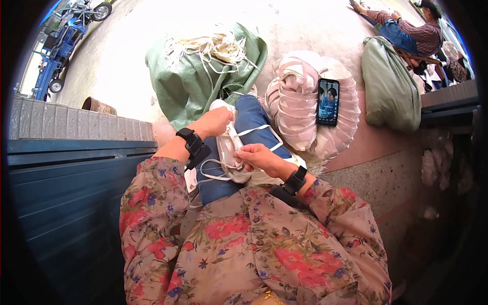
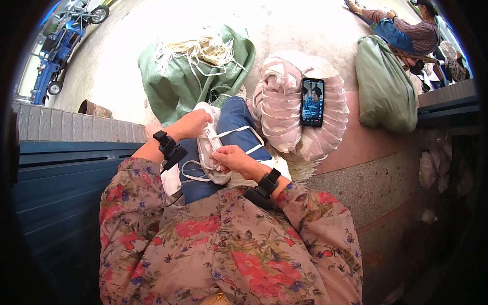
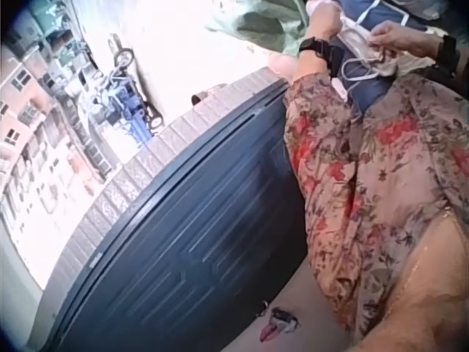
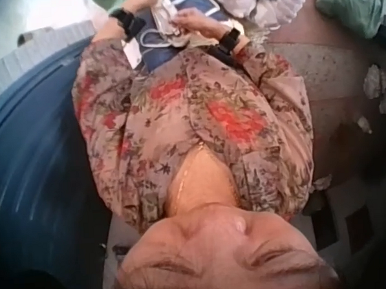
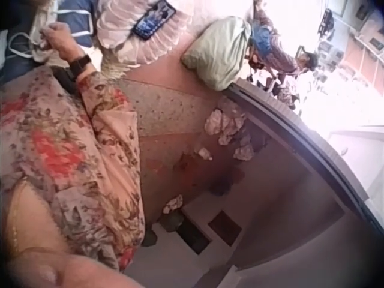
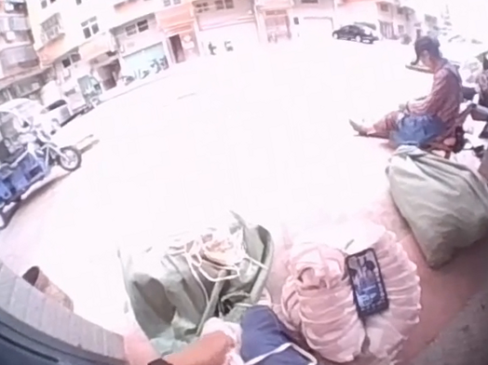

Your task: Insert laces into white sneakers.

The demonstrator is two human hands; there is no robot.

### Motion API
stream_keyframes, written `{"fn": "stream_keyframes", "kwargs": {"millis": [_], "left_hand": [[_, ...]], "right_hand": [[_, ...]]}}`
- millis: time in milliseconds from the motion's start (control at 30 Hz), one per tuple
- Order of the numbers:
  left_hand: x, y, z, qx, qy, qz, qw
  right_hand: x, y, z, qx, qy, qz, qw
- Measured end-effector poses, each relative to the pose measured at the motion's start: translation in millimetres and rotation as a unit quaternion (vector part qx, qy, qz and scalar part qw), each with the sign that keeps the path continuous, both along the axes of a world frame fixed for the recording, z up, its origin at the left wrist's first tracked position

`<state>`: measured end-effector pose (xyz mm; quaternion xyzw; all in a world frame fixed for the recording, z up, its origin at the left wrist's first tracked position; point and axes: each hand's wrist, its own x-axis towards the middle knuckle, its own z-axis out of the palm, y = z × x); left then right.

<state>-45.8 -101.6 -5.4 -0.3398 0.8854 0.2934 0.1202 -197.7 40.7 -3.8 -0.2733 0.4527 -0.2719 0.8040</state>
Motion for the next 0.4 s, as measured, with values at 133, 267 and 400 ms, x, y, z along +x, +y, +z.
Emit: {"fn": "stream_keyframes", "kwargs": {"millis": [133, 267, 400], "left_hand": [[-8.5, 11.6, 7.0, -0.104, -0.039, -0.086, 0.99], [-13.9, 13.7, 8.6, -0.136, -0.082, -0.132, 0.978], [-14.6, 17.3, 3.5, -0.165, -0.073, -0.114, 0.977]], "right_hand": [[0.1, 2.2, -3.1, 0.005, 0.002, -0.006, 1.0], [-0.2, 3.5, -7.0, 0.004, -0.013, -0.006, 1.0], [1.1, 2.6, -7.9, 0.004, -0.006, -0.012, 1.0]]}}
